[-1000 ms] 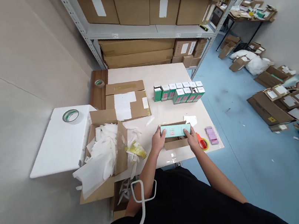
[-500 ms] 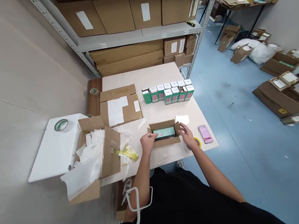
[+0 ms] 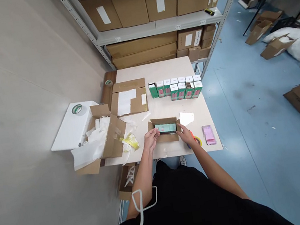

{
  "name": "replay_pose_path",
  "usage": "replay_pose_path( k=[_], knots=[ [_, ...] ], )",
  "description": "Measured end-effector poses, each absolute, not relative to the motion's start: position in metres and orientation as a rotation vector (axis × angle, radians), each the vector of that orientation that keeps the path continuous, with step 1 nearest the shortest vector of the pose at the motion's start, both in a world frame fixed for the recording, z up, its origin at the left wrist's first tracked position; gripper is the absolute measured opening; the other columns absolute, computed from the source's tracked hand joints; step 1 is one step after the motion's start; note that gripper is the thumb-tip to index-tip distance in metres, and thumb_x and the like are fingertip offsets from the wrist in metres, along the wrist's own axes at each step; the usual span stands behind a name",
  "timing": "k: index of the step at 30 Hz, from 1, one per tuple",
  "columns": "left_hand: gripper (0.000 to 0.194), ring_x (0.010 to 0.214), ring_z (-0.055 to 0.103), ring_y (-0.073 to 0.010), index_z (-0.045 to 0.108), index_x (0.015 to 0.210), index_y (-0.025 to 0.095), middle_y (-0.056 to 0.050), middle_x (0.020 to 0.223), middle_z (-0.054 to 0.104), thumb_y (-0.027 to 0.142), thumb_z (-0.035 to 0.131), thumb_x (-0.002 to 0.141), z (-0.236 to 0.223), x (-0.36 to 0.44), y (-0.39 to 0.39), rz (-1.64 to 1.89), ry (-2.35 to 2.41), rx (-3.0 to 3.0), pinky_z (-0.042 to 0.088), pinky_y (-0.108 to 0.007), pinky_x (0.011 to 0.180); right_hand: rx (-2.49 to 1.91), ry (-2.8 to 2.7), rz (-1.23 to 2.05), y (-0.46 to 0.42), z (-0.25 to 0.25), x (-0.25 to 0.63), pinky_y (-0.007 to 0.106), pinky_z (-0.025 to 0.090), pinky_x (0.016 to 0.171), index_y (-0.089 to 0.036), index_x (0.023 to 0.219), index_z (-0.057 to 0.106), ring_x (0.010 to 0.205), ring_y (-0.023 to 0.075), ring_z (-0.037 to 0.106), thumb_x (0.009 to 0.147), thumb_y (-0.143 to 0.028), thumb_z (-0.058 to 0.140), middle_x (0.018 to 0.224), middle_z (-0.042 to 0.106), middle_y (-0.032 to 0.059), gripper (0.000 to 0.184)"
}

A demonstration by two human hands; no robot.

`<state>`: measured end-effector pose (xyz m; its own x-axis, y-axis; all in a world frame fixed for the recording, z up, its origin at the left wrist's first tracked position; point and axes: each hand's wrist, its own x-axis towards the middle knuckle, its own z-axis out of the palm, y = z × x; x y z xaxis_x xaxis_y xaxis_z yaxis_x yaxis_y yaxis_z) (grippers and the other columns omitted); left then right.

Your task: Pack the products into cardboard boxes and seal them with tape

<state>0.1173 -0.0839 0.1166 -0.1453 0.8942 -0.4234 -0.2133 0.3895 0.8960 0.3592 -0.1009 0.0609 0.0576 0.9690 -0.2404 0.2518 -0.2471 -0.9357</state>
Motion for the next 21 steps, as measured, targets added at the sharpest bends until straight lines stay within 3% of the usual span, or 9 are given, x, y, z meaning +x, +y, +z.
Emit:
replay_pose_path(
  k=[3,6,12,15,18,21],
  knots=[
    [0.030,0.082,0.075,-0.0174,0.077,0.098,0.011,-0.012,0.090,0.079,0.032,0.087,0.080,0.128,0.123,-0.092,1.148,1.235,0.553,0.061,-0.032,0.085,-1.601,-1.321,1.250,-0.100,0.062,0.363,0.052,0.042,0.120,-0.027,0.143,0.060,0.142,0.0302,0.051,0.085,-0.037,0.062,0.152,0.057,0.0066,0.059],
    [0.032,0.076,0.074,-0.0144,0.077,0.096,0.011,-0.010,0.087,0.079,0.027,0.092,0.073,0.135,0.129,-0.098,1.197,1.182,0.481,0.061,-0.026,0.077,-1.613,-1.377,1.265,-0.098,0.063,0.366,0.051,0.042,0.120,-0.026,0.146,0.057,0.143,0.0296,0.050,0.088,-0.038,0.059,0.155,0.054,0.0075,0.059],
    [0.039,0.054,0.061,-0.0066,0.065,0.066,0.015,0.000,0.064,0.069,0.034,0.099,0.060,0.133,0.132,-0.101,1.311,1.263,0.414,0.049,-0.016,0.051,-1.616,-1.457,1.240,-0.088,0.061,0.370,0.050,0.042,0.119,-0.024,0.146,0.056,0.142,0.0295,0.051,0.088,-0.037,0.058,0.153,0.055,0.0099,0.059],
    [0.045,0.047,0.053,-0.0045,0.060,0.062,0.016,0.002,0.058,0.065,0.043,0.097,0.063,0.125,0.130,-0.100,1.314,1.310,0.419,0.041,-0.015,0.043,-1.603,-1.490,1.223,-0.082,0.058,0.369,0.050,0.042,0.119,-0.023,0.145,0.057,0.142,0.0296,0.051,0.086,-0.036,0.058,0.152,0.056,0.0109,0.060],
    [0.035,0.055,0.064,-0.0093,0.072,0.078,0.013,-0.005,0.068,0.073,0.043,0.090,0.074,0.118,0.127,-0.099,1.276,1.330,0.421,0.054,-0.020,0.056,-1.598,-1.505,1.205,-0.077,0.054,0.368,0.050,0.042,0.118,-0.022,0.144,0.058,0.142,0.0298,0.051,0.086,-0.037,0.058,0.152,0.056,0.0113,0.060],
    [0.033,0.093,0.077,-0.0207,0.076,0.105,0.010,-0.015,0.103,0.080,0.027,0.085,0.077,0.108,0.119,-0.098,1.242,1.251,0.492,0.060,-0.035,0.093,-1.612,-1.508,1.184,-0.073,0.050,0.367,0.050,0.042,0.118,-0.022,0.144,0.058,0.142,0.0300,0.051,0.086,-0.037,0.058,0.151,0.057,0.0113,0.060]
  ],
)
